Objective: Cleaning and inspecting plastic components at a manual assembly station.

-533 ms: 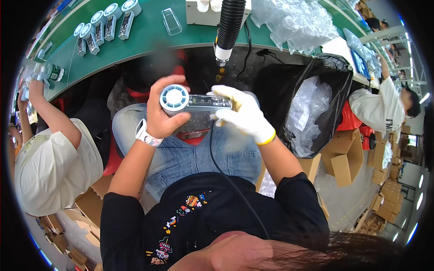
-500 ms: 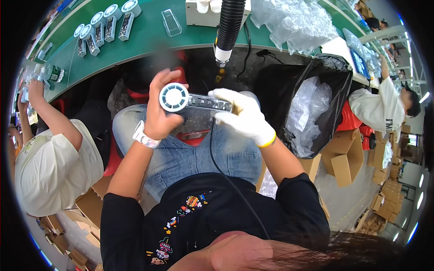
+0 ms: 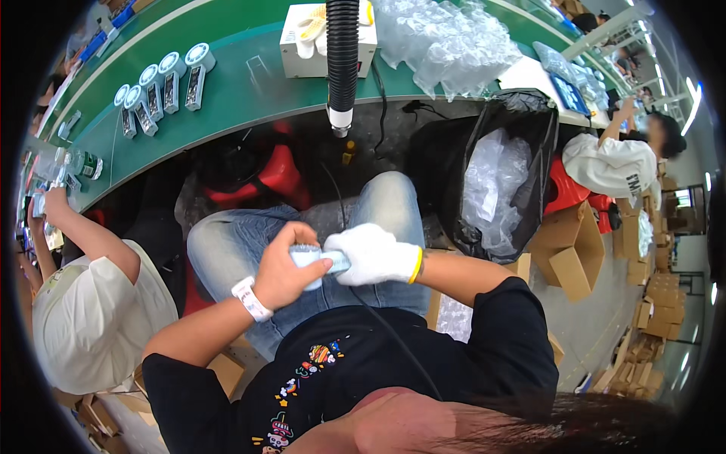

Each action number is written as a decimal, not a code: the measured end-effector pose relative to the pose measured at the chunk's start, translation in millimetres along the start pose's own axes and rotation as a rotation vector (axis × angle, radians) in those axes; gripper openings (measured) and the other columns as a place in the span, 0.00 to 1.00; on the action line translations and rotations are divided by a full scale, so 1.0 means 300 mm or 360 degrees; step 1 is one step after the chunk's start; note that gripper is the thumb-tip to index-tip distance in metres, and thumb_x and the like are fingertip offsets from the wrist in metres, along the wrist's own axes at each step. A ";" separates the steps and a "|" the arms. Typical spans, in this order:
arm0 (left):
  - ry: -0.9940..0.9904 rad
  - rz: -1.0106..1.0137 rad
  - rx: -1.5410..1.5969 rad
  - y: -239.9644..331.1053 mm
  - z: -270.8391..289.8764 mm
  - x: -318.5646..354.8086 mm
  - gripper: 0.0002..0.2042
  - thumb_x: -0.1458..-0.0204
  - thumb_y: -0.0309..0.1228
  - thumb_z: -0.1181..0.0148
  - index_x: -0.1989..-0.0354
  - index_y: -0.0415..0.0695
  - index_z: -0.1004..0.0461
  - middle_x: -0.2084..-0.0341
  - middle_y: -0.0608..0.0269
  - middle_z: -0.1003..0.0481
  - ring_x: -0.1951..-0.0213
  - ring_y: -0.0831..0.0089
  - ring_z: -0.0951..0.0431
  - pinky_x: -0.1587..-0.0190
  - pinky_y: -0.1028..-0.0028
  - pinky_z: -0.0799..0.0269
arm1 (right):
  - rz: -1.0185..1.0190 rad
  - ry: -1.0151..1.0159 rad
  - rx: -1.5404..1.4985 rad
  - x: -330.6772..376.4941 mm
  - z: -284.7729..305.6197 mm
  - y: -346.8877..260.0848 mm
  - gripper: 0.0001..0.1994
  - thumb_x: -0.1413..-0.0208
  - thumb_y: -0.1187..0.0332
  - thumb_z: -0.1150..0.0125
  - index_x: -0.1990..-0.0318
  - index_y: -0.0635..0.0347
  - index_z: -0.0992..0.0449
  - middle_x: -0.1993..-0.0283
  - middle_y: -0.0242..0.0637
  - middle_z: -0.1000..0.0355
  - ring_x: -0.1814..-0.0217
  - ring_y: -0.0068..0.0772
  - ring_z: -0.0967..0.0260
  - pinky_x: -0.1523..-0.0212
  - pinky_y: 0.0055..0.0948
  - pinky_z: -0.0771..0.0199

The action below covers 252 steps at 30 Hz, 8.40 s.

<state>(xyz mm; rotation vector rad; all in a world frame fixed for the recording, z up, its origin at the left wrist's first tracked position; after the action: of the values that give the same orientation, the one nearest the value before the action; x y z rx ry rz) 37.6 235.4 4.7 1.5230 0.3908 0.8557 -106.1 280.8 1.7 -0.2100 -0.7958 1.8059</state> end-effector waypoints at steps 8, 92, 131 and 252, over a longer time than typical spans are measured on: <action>0.0131 -0.0360 -0.0287 -0.084 -0.054 -0.037 0.15 0.53 0.30 0.30 0.59 0.39 0.24 0.61 0.57 0.21 0.58 0.69 0.21 0.51 0.70 0.26 | -0.0054 0.0113 0.0148 -0.005 -0.049 0.061 0.17 0.54 0.60 0.33 0.55 0.53 0.22 0.65 0.44 0.20 0.62 0.51 0.20 0.60 0.47 0.20; 0.0376 -0.0411 0.1652 0.023 0.021 -0.605 0.25 0.41 0.20 0.35 0.39 0.43 0.41 0.49 0.58 0.24 0.50 0.64 0.20 0.45 0.58 0.20 | -0.0161 0.1209 -0.0670 0.019 0.095 0.278 0.38 0.49 0.69 0.23 0.30 0.60 0.32 0.52 0.37 0.24 0.55 0.27 0.25 0.53 0.28 0.22; 0.0008 0.0259 0.0824 0.025 0.210 -0.238 0.24 0.39 0.36 0.35 0.36 0.48 0.33 0.45 0.56 0.24 0.48 0.66 0.20 0.49 0.64 0.19 | 0.0211 0.0420 -0.1005 -0.049 0.176 0.132 0.38 0.38 0.58 0.37 0.24 0.62 0.45 0.41 0.56 0.25 0.47 0.50 0.22 0.49 0.39 0.19; 0.0635 -0.0321 0.0841 -0.024 0.162 -0.454 0.28 0.38 0.31 0.36 0.31 0.48 0.39 0.45 0.56 0.27 0.47 0.65 0.20 0.53 0.61 0.17 | -0.0160 0.0238 -0.3243 -0.167 0.042 0.284 0.28 0.33 0.65 0.43 0.28 0.62 0.38 0.50 0.48 0.24 0.60 0.32 0.23 0.58 0.33 0.19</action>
<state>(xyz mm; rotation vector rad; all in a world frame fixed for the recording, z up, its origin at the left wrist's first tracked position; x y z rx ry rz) -16.8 108.0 -37.6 1.7460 1.1149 0.9391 -158.9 215.9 -52.2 -1.4730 -2.1435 0.2243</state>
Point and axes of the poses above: each hand's wrist, its own x-axis away from the middle knuckle, its own z-axis out of the back of the hand, y = z × x, the point moved 7 cm from there along -x, towards the middle knuckle
